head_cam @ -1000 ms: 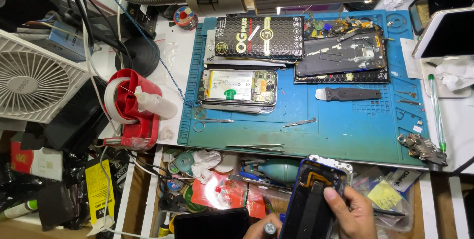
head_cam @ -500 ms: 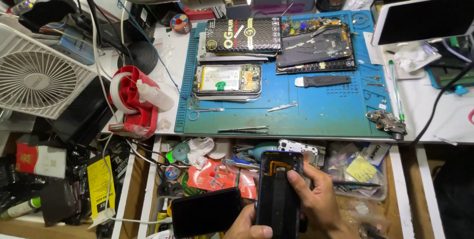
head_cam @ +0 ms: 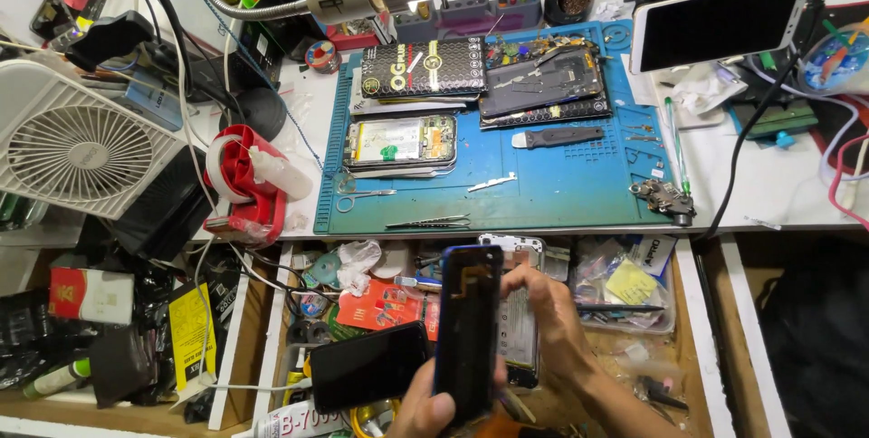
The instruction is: The person holds a disassembled smartphone and uses a small tool to work on the edges of the screen assembly. They then pick up a blue phone back cover and align it with the phone body before setting it down. Finally, they use a screwdriver to work on the internal components of the phone.
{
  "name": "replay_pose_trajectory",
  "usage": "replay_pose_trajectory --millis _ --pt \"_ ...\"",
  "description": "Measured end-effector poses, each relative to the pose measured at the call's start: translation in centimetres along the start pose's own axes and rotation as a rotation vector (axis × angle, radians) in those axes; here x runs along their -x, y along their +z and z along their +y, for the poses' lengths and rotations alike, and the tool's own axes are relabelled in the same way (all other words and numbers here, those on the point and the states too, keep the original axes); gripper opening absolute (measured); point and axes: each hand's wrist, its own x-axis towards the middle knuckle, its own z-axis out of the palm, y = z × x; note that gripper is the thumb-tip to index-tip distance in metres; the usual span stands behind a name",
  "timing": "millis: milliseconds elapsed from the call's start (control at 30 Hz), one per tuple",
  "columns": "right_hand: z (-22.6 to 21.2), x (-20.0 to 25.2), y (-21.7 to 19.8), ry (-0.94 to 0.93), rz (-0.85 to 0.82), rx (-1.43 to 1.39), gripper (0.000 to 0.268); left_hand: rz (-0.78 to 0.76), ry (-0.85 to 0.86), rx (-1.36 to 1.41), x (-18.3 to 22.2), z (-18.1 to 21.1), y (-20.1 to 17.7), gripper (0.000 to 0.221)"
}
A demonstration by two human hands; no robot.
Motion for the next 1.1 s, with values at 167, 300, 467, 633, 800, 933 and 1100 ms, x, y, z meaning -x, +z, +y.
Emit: replay_pose_trajectory --millis 167,300,467,633,800,933,1100 --pt "0.2 -0.6 -0.6 -0.036 -0.022 -0.239 0.049 0.303 0.382 -0.32 2.4 3.1 0.2 0.077" --pt "-1.2 -0.6 -0.8 -0.055 -0.015 -0.304 0.063 0.483 0.387 -0.522 2.9 4.3 0.7 0.054" --pt "-3.7 -0.3 -0.3 -0.195 -0.085 -0.326 0.098 0.518 0.27 -0.683 2.7 2.5 -0.6 0.059" --pt "-4.5 0.1 -0.1 -0.155 -0.087 -0.3 0.107 0.534 0.213 -0.721 2.4 2.6 -0.5 0.06" --pt "-4.6 0.3 -0.2 -0.165 -0.146 -0.39 0.105 0.465 0.283 -0.673 2.1 2.3 -1.0 0.059" --pt "-4.6 0.3 -0.2 -0.204 -0.142 -0.372 0.106 0.493 0.265 -0.679 2.1 2.4 -1.0 0.062" --pt "-4.7 0.1 -0.2 -0.237 -0.012 -0.102 0.109 0.494 0.24 -0.667 2.2 2.3 -1.3 0.057"
